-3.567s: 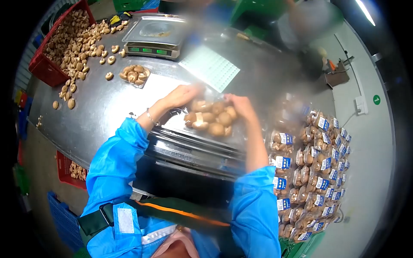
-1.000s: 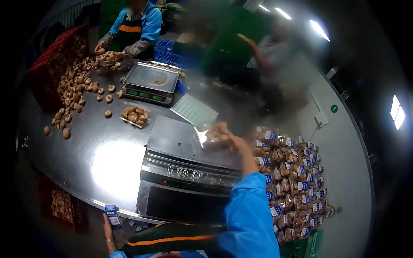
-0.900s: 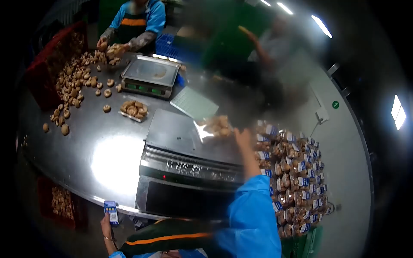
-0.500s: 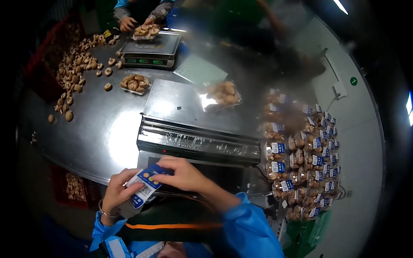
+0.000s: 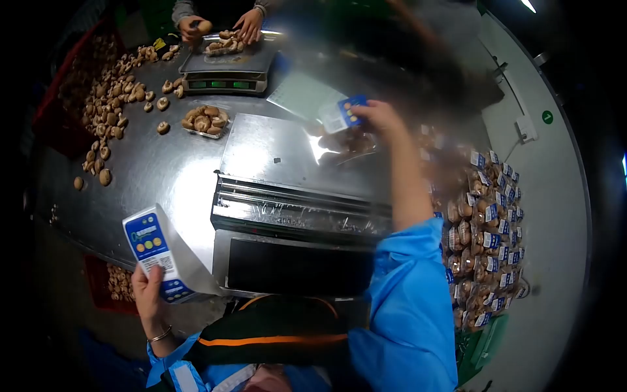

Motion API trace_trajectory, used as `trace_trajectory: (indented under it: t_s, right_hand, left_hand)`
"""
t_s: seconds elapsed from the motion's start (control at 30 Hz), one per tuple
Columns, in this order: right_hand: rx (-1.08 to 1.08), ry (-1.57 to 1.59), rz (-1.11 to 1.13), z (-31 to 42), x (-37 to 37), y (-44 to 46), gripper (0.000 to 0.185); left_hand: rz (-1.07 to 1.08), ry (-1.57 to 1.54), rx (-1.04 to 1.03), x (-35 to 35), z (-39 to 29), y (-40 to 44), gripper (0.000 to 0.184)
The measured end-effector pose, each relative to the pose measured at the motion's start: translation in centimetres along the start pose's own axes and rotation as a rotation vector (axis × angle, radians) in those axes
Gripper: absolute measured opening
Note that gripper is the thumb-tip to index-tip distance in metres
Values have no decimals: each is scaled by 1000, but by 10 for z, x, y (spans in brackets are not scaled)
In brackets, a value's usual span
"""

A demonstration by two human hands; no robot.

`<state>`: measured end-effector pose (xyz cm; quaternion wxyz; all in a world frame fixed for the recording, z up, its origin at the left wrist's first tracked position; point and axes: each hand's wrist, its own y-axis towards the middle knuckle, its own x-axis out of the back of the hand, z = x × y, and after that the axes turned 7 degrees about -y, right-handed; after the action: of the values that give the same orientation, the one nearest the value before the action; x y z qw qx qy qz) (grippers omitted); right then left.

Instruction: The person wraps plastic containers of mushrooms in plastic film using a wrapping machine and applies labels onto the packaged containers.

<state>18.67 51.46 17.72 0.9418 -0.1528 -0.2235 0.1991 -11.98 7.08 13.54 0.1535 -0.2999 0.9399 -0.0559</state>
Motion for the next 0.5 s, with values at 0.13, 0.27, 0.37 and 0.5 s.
trace_trajectory:
  t_s: [0.13, 0.27, 0.37, 0.5]
  right_hand:
    - [58, -308, -199, -56, -18, 51, 53]
    - [368, -863, -818, -64, -44, 12, 69]
    - [699, -1100, -694, -71, -74, -11, 60]
    - [791, -1284, 5, -73, -119, -84, 40]
  left_hand:
    - [-98, -136, -150, -5, -17, -3, 72]
    - [-125, -39, -206, -4, -19, -10, 93]
    - [-103, -25, -149, -21, -23, -6, 91]
    - [-5, -185, -79, -35, -24, 6, 63]
